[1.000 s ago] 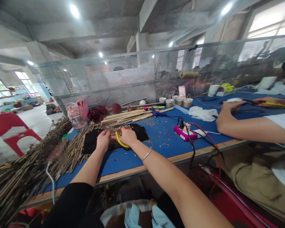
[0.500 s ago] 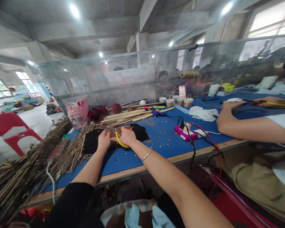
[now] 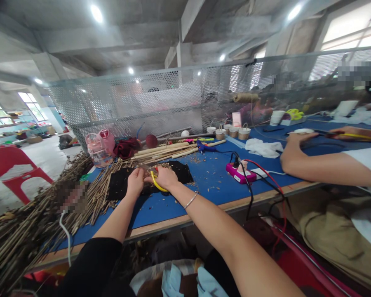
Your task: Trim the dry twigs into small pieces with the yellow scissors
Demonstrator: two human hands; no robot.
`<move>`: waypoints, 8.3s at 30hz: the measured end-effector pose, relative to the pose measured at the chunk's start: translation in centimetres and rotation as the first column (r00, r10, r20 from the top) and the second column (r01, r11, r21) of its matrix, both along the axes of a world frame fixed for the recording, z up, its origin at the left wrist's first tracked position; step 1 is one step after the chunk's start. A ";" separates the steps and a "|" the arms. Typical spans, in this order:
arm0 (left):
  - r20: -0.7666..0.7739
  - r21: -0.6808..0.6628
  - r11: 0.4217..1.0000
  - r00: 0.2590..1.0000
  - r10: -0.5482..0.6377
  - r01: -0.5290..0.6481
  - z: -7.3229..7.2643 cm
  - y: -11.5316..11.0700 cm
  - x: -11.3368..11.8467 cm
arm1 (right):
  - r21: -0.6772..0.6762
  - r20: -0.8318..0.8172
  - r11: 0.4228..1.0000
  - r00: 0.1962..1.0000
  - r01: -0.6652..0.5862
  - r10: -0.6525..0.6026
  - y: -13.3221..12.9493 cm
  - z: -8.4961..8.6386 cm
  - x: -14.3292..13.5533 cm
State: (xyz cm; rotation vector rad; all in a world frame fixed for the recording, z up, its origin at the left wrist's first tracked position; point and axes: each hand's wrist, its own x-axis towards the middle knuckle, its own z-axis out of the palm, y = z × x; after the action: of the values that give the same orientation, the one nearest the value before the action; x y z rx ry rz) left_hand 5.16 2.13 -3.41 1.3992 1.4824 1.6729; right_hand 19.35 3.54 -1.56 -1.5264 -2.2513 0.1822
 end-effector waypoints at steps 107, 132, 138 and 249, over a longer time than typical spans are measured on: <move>-0.085 0.019 0.994 0.990 0.110 -0.109 0.7 -0.7 0.0 | 0.015 0.021 0.999 0.999 -0.044 0.043 0.1 -0.1 0.0; -0.268 0.022 0.974 0.938 0.221 -0.223 0.8 -0.9 -0.2 | -0.054 0.041 0.998 0.999 -0.022 0.024 -0.2 0.6 0.2; -0.272 -0.021 0.969 0.934 0.232 -0.247 0.9 -0.9 -0.3 | -0.045 0.045 0.999 0.999 -0.028 0.030 -0.2 0.6 0.2; -0.729 -0.308 0.939 0.671 -0.133 -0.150 3.1 -9.7 0.2 | -0.056 -0.326 0.856 0.820 -0.513 0.470 0.4 0.7 3.4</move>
State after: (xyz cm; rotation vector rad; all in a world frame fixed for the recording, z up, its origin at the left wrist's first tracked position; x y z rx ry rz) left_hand 5.40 -7.55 -0.32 1.9751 2.0790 0.7414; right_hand 22.79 3.89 -0.83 -0.8572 -2.3639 0.6924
